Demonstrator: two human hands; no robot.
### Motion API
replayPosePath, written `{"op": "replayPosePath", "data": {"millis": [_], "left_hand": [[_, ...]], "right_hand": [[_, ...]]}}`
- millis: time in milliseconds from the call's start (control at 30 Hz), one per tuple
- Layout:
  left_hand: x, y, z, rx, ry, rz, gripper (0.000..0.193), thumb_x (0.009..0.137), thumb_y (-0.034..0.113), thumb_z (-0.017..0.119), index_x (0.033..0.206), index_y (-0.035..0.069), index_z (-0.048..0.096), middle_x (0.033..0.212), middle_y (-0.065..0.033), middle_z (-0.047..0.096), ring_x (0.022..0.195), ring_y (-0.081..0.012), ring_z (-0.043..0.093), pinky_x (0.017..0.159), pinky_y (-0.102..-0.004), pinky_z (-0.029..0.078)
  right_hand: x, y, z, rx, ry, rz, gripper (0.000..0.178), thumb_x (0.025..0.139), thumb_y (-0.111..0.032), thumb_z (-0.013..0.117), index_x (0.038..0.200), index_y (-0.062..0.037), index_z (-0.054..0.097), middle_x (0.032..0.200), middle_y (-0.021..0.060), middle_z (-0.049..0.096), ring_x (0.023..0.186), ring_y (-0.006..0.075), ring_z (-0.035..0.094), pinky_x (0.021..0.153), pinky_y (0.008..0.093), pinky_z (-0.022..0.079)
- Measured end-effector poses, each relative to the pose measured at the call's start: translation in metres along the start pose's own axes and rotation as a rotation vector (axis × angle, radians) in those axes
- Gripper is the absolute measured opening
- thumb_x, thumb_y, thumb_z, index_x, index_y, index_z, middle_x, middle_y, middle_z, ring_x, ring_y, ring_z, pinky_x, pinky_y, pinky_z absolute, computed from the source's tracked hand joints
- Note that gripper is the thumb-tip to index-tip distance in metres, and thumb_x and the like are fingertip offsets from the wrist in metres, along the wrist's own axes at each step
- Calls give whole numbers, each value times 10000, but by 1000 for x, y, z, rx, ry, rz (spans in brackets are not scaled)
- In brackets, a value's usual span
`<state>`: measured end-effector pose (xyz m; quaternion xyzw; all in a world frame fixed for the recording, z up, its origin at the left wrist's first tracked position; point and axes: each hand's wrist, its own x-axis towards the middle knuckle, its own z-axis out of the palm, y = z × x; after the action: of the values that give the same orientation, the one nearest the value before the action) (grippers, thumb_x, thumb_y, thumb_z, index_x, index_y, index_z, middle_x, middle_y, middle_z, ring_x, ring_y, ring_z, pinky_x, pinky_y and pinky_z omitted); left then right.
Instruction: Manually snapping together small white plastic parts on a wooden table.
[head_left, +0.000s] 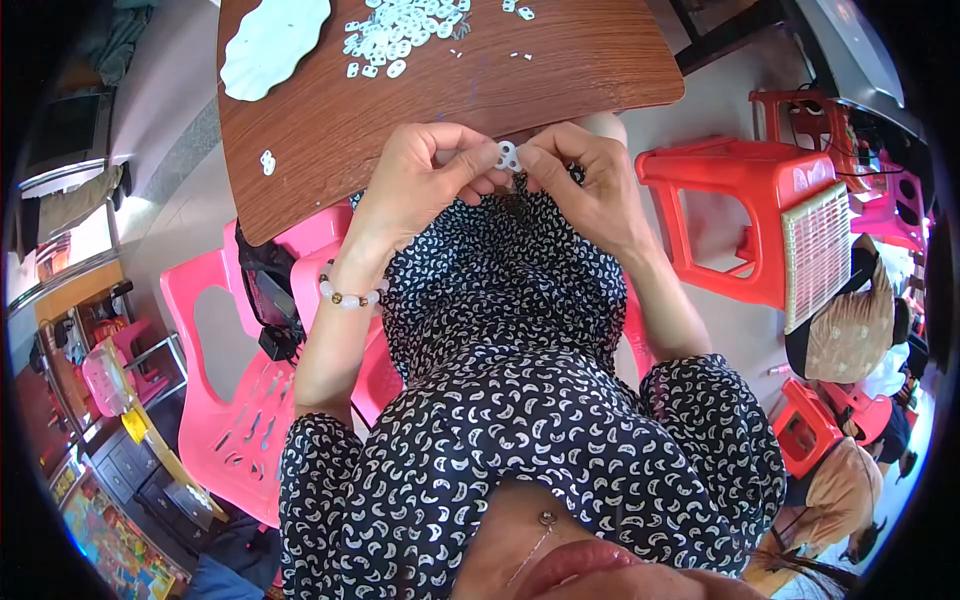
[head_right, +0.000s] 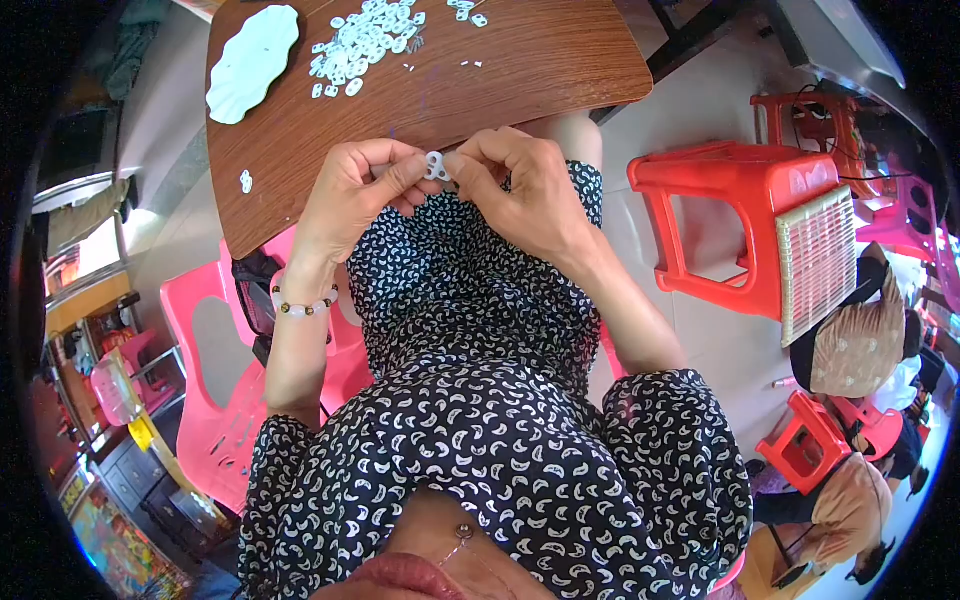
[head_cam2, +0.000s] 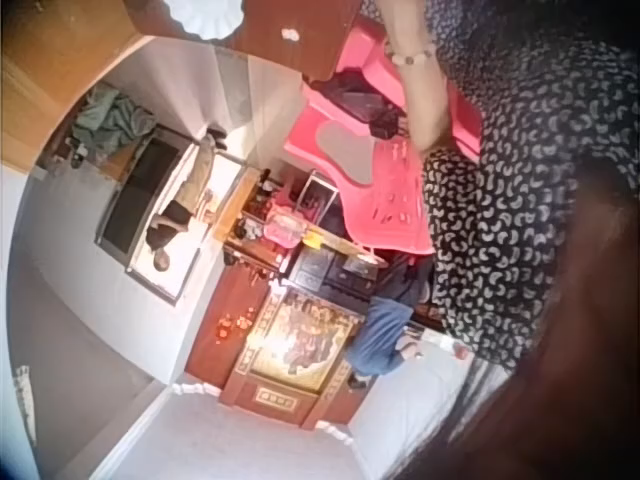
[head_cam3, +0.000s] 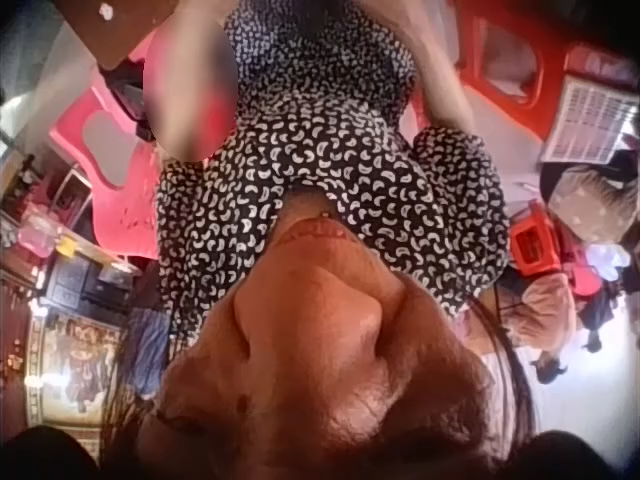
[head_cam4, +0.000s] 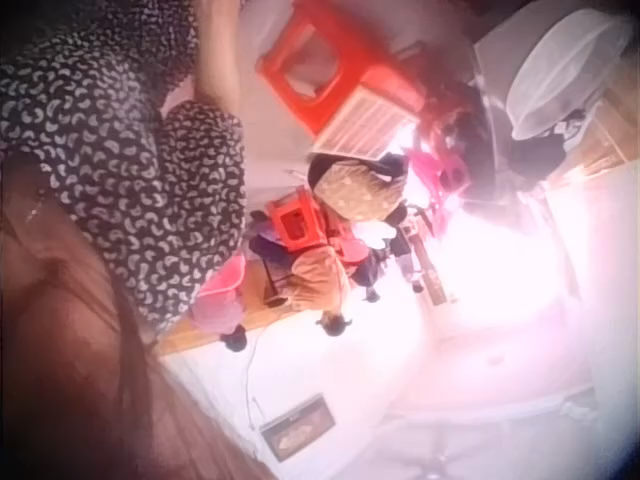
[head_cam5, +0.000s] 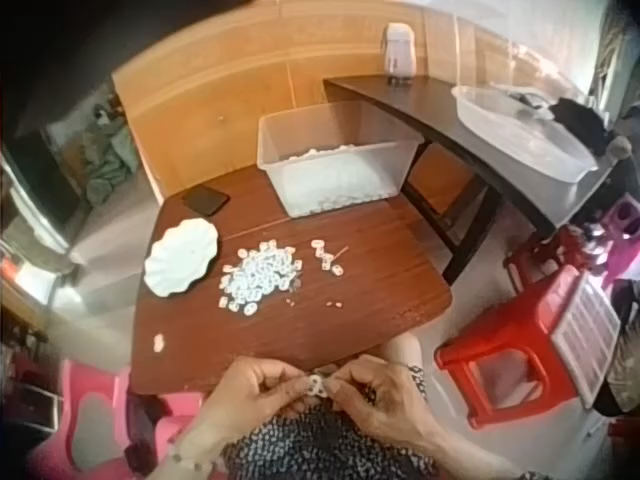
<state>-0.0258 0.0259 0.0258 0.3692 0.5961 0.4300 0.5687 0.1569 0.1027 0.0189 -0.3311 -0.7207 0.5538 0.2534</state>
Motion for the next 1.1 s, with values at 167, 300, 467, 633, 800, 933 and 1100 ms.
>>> {"op": "replayPosePath", "data": {"millis": [167,300,467,633,800,933,1100], "left_hand": [[0,-1,1,-55,-3,2,234,923,199,631,952,-28,680,804,-89,702,682,-106,650,630,-220,532],[0,-4,0,-111,-7,14,239,919,194,637,972,-35,678,816,-100,702,700,-116,660,635,-222,535],[-1,-4,-1,-173,-7,0,240,911,188,648,986,-38,677,824,-104,702,719,-122,665,645,-218,532],[-2,-3,-3,-193,-11,-3,242,906,189,653,991,-36,683,820,-99,700,723,-122,666,646,-214,528],[-2,-5,0,-191,6,13,241,908,185,650,1004,-31,694,813,-89,695,711,-111,649,641,-216,519],[-4,-6,4,-214,21,20,237,909,175,646,1014,-32,693,814,-81,693,714,-105,640,645,-213,513],[-6,-6,4,-204,36,53,232,909,167,645,1020,-32,692,818,-69,693,724,-96,634,655,-208,510]], "right_hand": [[0,4,2,-22,10,-33,151,866,-119,636,826,25,657,693,82,639,626,127,585,569,266,450],[-1,1,7,70,47,55,165,873,-126,640,826,31,655,711,79,658,635,102,605,563,246,461],[-2,1,4,68,-15,80,191,889,-149,630,827,30,654,705,70,666,643,87,612,564,234,466],[-1,1,4,62,-23,58,189,894,-148,622,837,29,654,717,72,671,653,84,610,581,232,469],[-3,6,11,132,26,46,176,893,-133,617,856,34,657,722,68,669,669,81,606,600,229,474],[-4,8,11,183,21,75,174,887,-117,616,866,50,658,745,65,677,684,76,604,612,225,480],[-3,9,10,194,5,98,182,875,-122,635,853,57,659,746,64,680,669,74,608,601,219,478]]}}
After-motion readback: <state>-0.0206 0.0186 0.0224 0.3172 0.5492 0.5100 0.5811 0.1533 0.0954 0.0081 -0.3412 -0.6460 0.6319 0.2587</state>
